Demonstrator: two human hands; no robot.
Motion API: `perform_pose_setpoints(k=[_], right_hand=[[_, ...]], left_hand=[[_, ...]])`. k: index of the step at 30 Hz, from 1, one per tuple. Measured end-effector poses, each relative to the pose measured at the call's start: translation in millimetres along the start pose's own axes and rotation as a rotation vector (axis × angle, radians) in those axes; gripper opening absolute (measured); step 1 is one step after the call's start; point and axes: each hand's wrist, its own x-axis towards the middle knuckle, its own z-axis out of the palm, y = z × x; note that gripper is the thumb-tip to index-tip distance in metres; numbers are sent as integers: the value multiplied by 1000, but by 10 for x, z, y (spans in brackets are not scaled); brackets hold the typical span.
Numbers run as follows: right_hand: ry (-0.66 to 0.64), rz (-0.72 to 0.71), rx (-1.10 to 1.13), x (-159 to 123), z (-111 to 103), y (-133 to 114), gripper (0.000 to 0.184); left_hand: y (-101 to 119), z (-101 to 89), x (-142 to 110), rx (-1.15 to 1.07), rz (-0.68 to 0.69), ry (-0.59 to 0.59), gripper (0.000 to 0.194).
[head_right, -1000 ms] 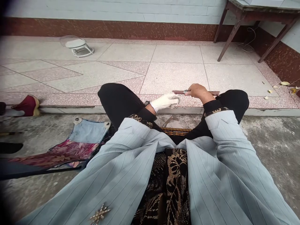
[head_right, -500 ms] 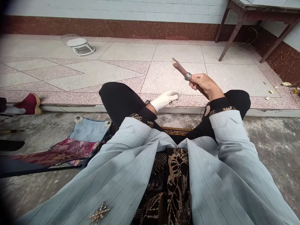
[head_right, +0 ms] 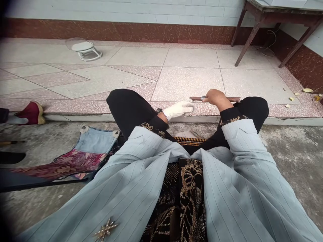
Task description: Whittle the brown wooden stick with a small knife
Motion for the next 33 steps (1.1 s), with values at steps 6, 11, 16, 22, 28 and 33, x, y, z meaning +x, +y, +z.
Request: perform_pose_setpoints(k=[6,11,16,22,28,33], right_hand=[[-580,-206,118,-97,43,-29,24],[-578,-527,650,-292,-123,-30,32],[37,-336,1138,-274,-209,-5,39],[176,-131,1051,-32,-76,73,38],[137,-56,500,49,-40,105,27],[-173,-93,208,34,17,61,22]], left_hand=[[-28,-68,27,22,-3,115,16],[31,-118,31,-29,29,274,16],[33,-45,28,-32,37,184,19],[49,3,8,28,24,87,18],[98,-30,-26,172,36,86,22],[98,-85,-30,314,49,173,22]])
